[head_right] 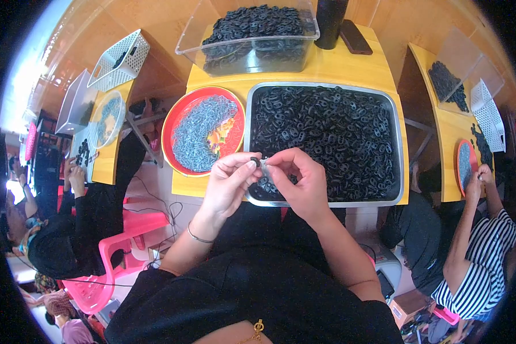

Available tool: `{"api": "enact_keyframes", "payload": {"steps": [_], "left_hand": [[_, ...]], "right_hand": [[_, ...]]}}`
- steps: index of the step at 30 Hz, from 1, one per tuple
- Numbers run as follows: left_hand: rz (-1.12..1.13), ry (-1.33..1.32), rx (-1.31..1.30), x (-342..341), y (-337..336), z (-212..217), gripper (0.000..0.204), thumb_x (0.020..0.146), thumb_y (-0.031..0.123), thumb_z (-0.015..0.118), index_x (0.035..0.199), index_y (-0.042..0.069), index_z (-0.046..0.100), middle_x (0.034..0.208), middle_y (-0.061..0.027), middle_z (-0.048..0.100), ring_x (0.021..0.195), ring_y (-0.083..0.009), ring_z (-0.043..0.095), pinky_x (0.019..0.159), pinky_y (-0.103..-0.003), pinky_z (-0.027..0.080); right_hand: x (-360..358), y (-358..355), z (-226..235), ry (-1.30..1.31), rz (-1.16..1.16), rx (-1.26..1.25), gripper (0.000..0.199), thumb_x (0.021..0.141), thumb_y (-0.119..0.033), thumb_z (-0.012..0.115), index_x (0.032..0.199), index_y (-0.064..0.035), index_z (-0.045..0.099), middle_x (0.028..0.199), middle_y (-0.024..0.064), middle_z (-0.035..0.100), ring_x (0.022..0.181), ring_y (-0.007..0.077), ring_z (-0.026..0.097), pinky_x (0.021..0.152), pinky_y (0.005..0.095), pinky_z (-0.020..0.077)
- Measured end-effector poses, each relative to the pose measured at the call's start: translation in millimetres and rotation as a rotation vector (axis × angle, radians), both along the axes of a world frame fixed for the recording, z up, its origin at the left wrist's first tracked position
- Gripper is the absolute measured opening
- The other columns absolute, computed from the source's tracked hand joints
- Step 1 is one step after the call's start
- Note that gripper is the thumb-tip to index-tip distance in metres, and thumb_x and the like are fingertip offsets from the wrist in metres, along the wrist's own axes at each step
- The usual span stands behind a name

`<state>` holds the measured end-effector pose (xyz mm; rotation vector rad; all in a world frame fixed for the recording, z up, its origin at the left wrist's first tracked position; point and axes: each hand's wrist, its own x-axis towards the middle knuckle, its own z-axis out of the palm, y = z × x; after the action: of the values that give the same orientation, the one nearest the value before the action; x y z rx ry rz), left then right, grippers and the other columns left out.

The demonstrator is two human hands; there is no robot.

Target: The person assembles cord locks by taking metal pins from a dish and inserting them into plastic cord lock pieces by hand.

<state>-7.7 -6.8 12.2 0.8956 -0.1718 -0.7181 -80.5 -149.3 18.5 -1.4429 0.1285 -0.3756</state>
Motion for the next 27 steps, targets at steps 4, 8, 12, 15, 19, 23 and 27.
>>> {"api": "enact_keyframes", "payload": {"steps": [4, 8, 12, 15, 19, 23, 27], "left_hand": [[0.015, -0.093, 0.007, -0.6, 2.3, 0.2, 0.017, 0.085, 0.004, 0.059, 0.101, -0.001, 0.06, 0.082, -0.0062, 0.064, 0.072, -0.0092, 0.061, 0.065, -0.02, 0.049], [0.031, -0.163, 0.026, -1.3, 3.4, -0.3, 0.015, 0.084, 0.002, 0.059, 0.099, -0.001, 0.059, 0.082, -0.0068, 0.064, 0.071, -0.01, 0.061, 0.065, -0.021, 0.049], [0.041, -0.183, 0.036, -2.2, 3.5, 1.3, 0.014, 0.084, 0.002, 0.059, 0.098, -0.001, 0.059, 0.082, -0.0068, 0.064, 0.071, -0.0101, 0.061, 0.065, -0.021, 0.05], [0.049, -0.194, 0.044, -2.5, 3.0, 1.6, 0.014, 0.084, 0.001, 0.059, 0.098, -0.001, 0.06, 0.082, -0.0067, 0.064, 0.071, -0.01, 0.061, 0.065, -0.02, 0.05], [0.053, -0.209, 0.043, -2.9, 3.1, 2.4, 0.014, 0.084, 0.001, 0.059, 0.098, -0.001, 0.06, 0.082, -0.0066, 0.064, 0.071, -0.0099, 0.061, 0.065, -0.02, 0.05], [0.056, -0.221, 0.043, -3.3, 3.4, 2.3, 0.014, 0.084, 0.001, 0.058, 0.098, -0.002, 0.06, 0.082, -0.0066, 0.064, 0.071, -0.0098, 0.061, 0.065, -0.02, 0.05], [0.059, -0.239, 0.044, -3.2, 3.9, 2.1, 0.014, 0.084, 0.001, 0.058, 0.099, -0.002, 0.06, 0.082, -0.0065, 0.064, 0.071, -0.0097, 0.061, 0.065, -0.02, 0.05]], "right_hand": [[0.8, 1.8, 5.1, 0.005, 0.011, 0.013, 0.011, 0.081, 0.002, 0.059, 0.092, 0.0, 0.058, 0.087, 0.004, 0.06, 0.079, 0.0085, 0.059, 0.07, 0.0214, 0.0468], [1.0, 1.9, 4.6, -0.004, -0.014, -0.058, 0.01, 0.08, 0.002, 0.061, 0.09, -0.0008, 0.059, 0.087, 0.0039, 0.059, 0.076, 0.0084, 0.059, 0.068, 0.0208, 0.0465], [1.6, 3.3, 6.9, -0.011, -0.04, -0.111, 0.01, 0.079, 0.002, 0.061, 0.088, -0.0011, 0.061, 0.086, 0.0044, 0.058, 0.073, 0.0081, 0.058, 0.066, 0.0201, 0.0459], [2.0, 3.8, 6.5, -0.028, -0.058, -0.133, 0.01, 0.078, 0.002, 0.062, 0.087, -0.001, 0.061, 0.085, 0.0048, 0.058, 0.071, 0.0079, 0.057, 0.063, 0.0199, 0.0455], [2.2, 3.8, 7.9, -0.037, -0.076, -0.173, 0.009, 0.077, 0.002, 0.063, 0.086, -0.0008, 0.061, 0.084, 0.0049, 0.058, 0.071, 0.0081, 0.057, 0.062, 0.02, 0.0453], [1.6, 4.2, 10.7, -0.029, -0.089, -0.21, 0.009, 0.077, 0.001, 0.063, 0.086, -0.0009, 0.061, 0.083, 0.0052, 0.058, 0.069, 0.0084, 0.056, 0.061, 0.02, 0.0447], [1.8, 4.8, 11.0, -0.046, -0.089, -0.227, 0.009, 0.077, 0.001, 0.063, 0.085, -0.001, 0.061, 0.083, 0.0051, 0.059, 0.069, 0.0085, 0.056, 0.061, 0.0202, 0.0444]]}}
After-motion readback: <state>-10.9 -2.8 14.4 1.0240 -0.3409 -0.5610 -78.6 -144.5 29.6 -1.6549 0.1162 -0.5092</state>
